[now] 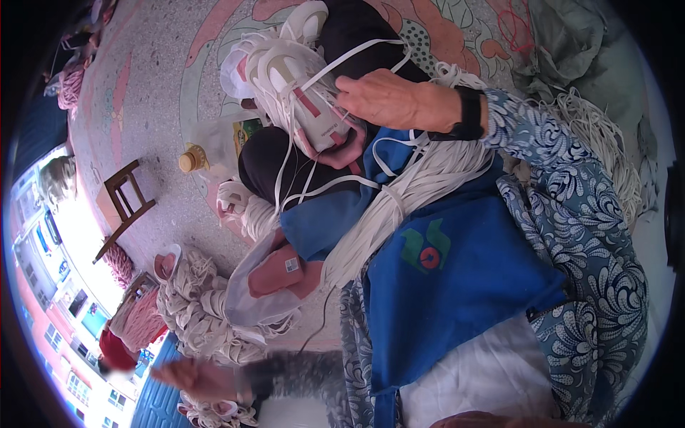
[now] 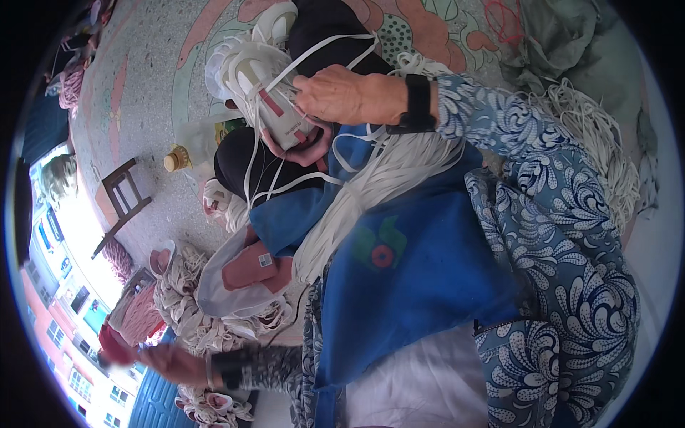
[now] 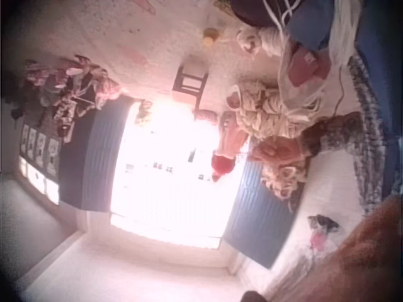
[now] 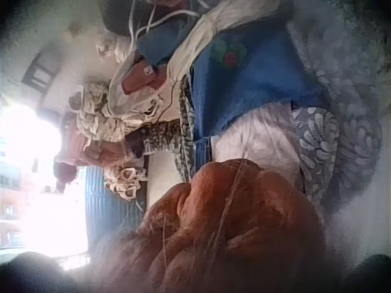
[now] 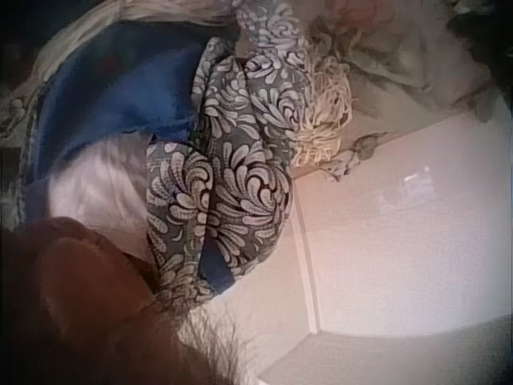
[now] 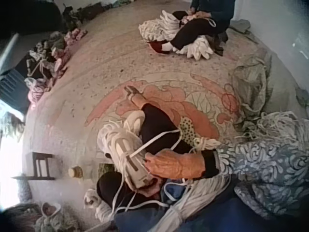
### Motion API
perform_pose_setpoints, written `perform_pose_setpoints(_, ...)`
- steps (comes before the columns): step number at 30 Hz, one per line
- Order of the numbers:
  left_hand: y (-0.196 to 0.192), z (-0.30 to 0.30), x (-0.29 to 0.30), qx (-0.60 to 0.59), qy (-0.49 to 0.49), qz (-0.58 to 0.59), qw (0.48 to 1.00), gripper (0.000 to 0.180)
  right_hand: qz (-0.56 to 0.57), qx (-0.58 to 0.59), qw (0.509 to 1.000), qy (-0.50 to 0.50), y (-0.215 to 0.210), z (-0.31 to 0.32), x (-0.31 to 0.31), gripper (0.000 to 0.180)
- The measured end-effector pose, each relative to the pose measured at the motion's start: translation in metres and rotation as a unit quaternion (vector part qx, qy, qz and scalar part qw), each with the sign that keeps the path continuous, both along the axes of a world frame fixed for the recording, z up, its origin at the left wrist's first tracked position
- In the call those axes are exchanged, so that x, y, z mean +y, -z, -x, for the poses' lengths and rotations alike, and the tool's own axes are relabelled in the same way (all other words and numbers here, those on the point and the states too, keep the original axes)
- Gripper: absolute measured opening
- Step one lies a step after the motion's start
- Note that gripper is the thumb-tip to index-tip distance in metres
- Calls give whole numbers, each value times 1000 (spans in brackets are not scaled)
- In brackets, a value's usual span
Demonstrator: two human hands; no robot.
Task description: Threading white cords through shoe upper components for assembly.
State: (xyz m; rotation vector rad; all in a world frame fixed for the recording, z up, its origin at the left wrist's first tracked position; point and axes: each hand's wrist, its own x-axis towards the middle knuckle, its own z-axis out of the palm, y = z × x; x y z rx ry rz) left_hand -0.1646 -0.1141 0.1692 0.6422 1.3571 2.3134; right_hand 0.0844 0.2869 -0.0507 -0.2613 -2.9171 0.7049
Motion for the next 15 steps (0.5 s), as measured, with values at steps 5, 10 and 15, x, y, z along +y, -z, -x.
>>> perform_pose_setpoints(5,108,-54,191,173,-26,488,855,23,-29,-46,998,-30,10,-3,4,10)
perform_pose_setpoints(10,184,-62,253,64,166,494,851,29,69,102,992,29,7,3,19,12)
perform_pose_setpoints(15,186,-63,259,97,270,613,736,35,84,92,987,105,1,31,33,11)
